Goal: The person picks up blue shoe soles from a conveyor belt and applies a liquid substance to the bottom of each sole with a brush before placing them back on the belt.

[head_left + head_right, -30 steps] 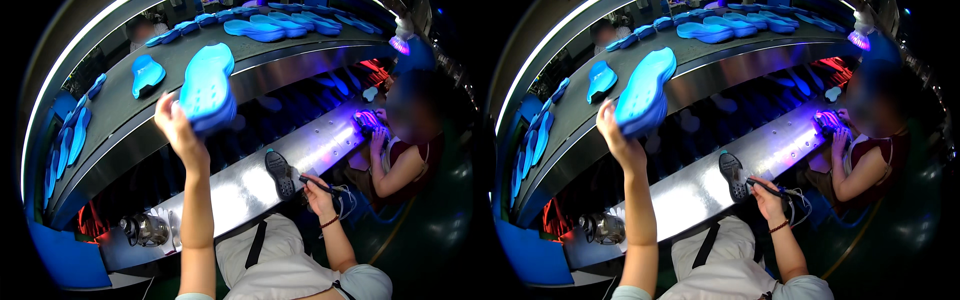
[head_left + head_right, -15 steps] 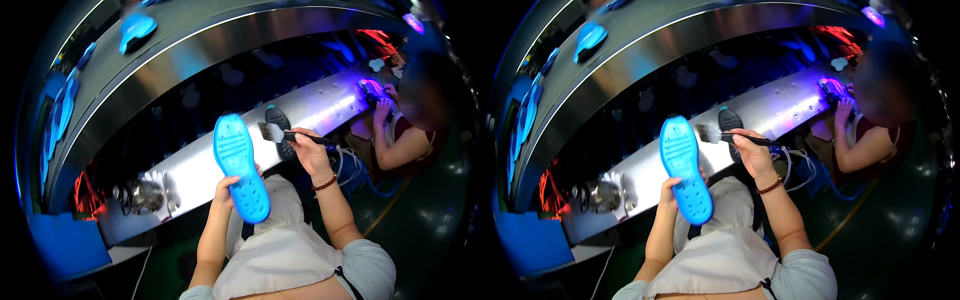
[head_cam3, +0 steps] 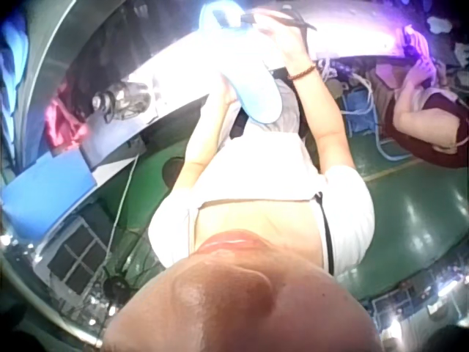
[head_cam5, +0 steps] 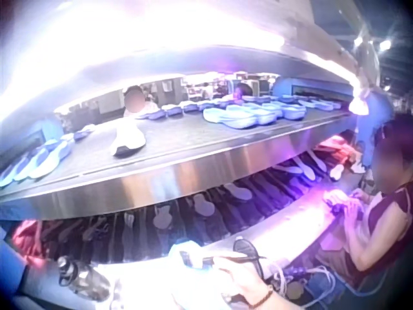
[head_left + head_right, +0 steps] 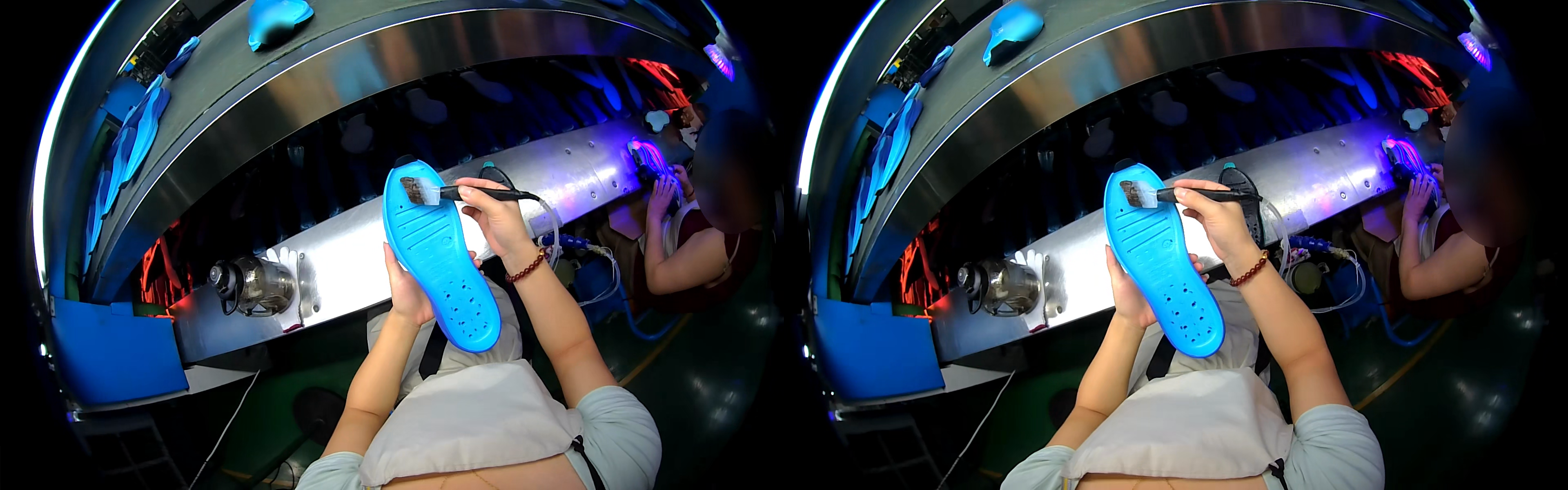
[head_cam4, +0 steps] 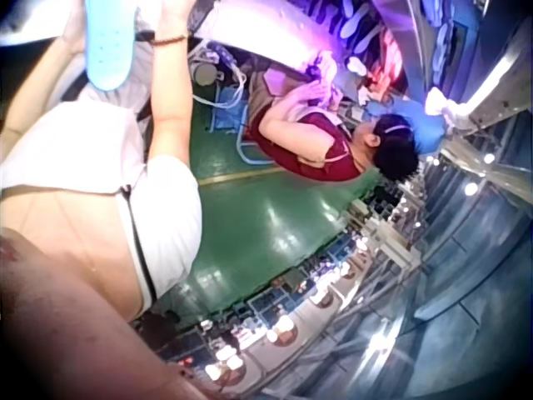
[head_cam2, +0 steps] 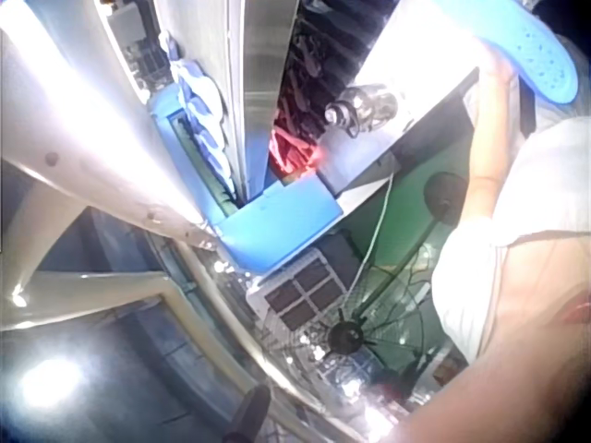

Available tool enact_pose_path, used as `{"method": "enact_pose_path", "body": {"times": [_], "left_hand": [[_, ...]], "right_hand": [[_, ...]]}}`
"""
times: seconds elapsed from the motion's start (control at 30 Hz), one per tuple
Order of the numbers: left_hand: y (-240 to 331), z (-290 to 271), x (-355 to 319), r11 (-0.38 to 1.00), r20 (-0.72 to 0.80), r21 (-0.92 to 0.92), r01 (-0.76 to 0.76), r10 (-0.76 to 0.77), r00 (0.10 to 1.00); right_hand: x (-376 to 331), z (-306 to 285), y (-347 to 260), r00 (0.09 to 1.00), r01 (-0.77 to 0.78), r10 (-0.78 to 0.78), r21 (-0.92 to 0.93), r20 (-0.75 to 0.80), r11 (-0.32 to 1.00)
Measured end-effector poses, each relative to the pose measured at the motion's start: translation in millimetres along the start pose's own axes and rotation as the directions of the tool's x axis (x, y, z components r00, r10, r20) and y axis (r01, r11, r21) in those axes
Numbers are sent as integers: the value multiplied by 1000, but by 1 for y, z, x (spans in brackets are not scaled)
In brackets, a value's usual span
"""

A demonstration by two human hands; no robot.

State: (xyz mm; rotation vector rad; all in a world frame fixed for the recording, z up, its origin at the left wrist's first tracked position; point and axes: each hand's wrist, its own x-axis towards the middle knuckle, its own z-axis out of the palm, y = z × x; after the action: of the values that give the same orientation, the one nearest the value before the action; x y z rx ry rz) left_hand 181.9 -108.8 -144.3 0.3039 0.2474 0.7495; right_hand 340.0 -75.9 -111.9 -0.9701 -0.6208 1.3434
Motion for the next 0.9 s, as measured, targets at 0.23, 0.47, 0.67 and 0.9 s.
{"method": "enact_pose_path", "body": {"times": [0.23,0.47,0.67,0.9], "left_hand": [[-16,-12,8,997,-226,69,-45,59,972],[7,-17,12,957,-277,131,-259,286,918],[39,-17,-11,963,-143,169,-211,236,961],[10,15,-12,997,164,73,-35,23,986]], "right_hand": [[-6,27,2,920,389,-352,-522,172,760],[-50,38,12,784,616,-419,-659,458,433],[-73,3,-28,794,502,-15,-642,608,579],[-36,33,-47,896,415,-285,-417,340,809]]}}
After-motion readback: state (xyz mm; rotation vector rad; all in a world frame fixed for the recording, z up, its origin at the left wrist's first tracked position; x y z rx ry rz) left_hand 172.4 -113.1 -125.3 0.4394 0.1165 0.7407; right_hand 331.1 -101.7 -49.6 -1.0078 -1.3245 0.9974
